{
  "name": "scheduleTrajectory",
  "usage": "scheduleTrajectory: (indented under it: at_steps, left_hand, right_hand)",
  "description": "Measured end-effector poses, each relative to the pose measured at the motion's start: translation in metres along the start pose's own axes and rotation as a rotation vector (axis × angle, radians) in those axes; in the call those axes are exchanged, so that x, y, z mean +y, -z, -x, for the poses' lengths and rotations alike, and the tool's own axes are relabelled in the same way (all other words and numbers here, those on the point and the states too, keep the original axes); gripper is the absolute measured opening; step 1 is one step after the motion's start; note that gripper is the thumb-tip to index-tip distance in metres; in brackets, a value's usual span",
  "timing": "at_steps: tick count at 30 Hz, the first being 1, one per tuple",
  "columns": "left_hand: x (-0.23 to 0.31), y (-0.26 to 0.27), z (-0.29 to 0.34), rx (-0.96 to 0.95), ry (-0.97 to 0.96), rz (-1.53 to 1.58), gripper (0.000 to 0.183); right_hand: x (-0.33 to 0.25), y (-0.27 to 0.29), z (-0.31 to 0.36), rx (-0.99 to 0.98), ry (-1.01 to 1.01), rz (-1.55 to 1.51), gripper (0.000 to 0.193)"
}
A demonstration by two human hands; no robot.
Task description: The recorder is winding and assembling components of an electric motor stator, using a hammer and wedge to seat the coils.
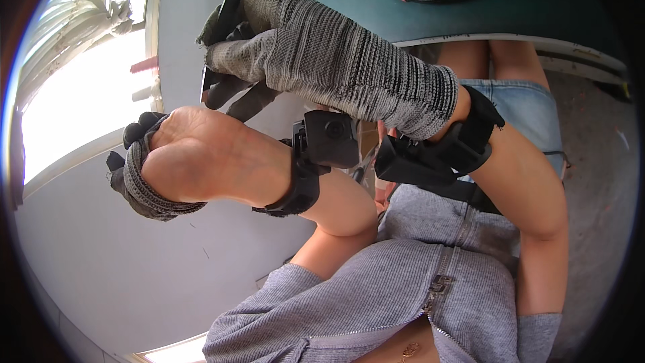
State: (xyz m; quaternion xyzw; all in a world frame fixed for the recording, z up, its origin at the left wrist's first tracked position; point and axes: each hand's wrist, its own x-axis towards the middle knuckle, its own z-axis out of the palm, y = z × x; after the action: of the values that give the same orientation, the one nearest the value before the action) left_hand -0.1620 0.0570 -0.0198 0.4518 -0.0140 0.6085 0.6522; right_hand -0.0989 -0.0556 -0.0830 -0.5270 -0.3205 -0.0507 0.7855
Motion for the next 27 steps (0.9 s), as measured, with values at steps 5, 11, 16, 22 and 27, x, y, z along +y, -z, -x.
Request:
scheduleTrajectory:
  at_steps: [5, 11, 16, 22, 27]
  left_hand:
    - [0.000, -0.006, 0.001, 0.061, 0.000, 0.018, 0.014]
    - [0.001, -0.016, 0.006, 0.199, -0.014, 0.035, 0.014]
    - [0.002, -0.024, 0.007, 0.294, -0.033, 0.019, 0.015]
    - [0.000, 0.017, -0.007, -0.060, -0.027, 0.158, 0.017]
    - [-0.001, 0.019, -0.009, -0.184, -0.020, 0.105, 0.016]
  right_hand:
    - [-0.008, 0.004, 0.001, -0.049, -0.128, -0.322, 0.035]
    - [-0.015, 0.007, 0.001, -0.066, -0.268, -0.301, 0.032]
    - [-0.038, 0.003, 0.002, 0.022, -0.331, -0.572, 0.033]
    - [-0.036, 0.011, 0.000, -0.025, -0.478, -0.597, 0.036]
    - [-0.013, 0.010, 0.004, -0.088, -0.460, -0.572, 0.038]
